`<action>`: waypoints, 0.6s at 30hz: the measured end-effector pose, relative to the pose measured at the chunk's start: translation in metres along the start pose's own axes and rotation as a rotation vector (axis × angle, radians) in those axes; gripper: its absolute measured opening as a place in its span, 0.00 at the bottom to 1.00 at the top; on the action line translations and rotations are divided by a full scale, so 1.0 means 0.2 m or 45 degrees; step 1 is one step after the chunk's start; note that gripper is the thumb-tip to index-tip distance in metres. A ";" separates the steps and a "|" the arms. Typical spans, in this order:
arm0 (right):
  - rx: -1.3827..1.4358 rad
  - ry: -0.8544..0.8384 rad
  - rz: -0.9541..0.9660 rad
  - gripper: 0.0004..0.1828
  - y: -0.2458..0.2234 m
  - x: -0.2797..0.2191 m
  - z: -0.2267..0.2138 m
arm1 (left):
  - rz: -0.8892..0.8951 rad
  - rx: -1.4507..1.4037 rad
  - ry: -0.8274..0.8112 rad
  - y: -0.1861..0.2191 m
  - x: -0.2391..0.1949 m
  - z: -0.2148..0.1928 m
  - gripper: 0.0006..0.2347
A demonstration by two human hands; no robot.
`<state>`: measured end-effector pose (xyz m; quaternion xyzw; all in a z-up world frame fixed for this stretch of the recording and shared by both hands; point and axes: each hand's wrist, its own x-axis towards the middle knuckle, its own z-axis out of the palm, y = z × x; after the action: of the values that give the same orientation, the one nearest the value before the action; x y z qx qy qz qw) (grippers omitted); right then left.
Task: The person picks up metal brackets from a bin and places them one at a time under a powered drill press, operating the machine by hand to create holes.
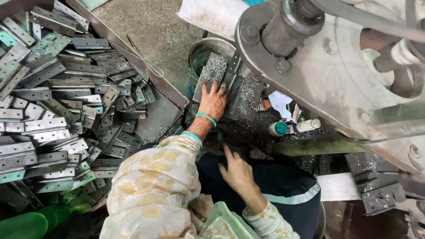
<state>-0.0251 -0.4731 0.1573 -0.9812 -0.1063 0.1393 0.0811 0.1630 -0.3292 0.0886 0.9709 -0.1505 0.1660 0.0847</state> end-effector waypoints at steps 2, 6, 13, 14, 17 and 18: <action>0.012 -0.015 -0.025 0.40 -0.03 0.04 -0.14 | -0.037 -0.012 0.007 -0.02 0.01 0.02 0.15; -0.090 -0.061 -0.010 0.36 -0.07 0.12 -0.27 | -0.101 -0.082 0.007 0.00 0.09 0.07 0.15; -0.029 0.075 -0.038 0.36 -0.01 -0.05 0.09 | -0.067 0.040 -0.053 0.00 0.10 0.02 0.15; -0.007 0.122 -0.036 0.34 0.00 -0.06 0.12 | -0.055 0.043 -0.078 0.00 0.09 0.00 0.15; -0.013 -0.001 -0.041 0.32 0.01 -0.01 0.06 | -0.030 0.044 -0.097 0.00 0.01 -0.01 0.16; -0.013 -0.027 -0.047 0.31 0.01 0.00 0.00 | -0.034 0.031 -0.056 0.01 -0.01 0.00 0.17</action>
<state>-0.0242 -0.4737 0.1562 -0.9779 -0.1259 0.1477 0.0774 0.1611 -0.3308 0.0879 0.9772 -0.1374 0.1453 0.0718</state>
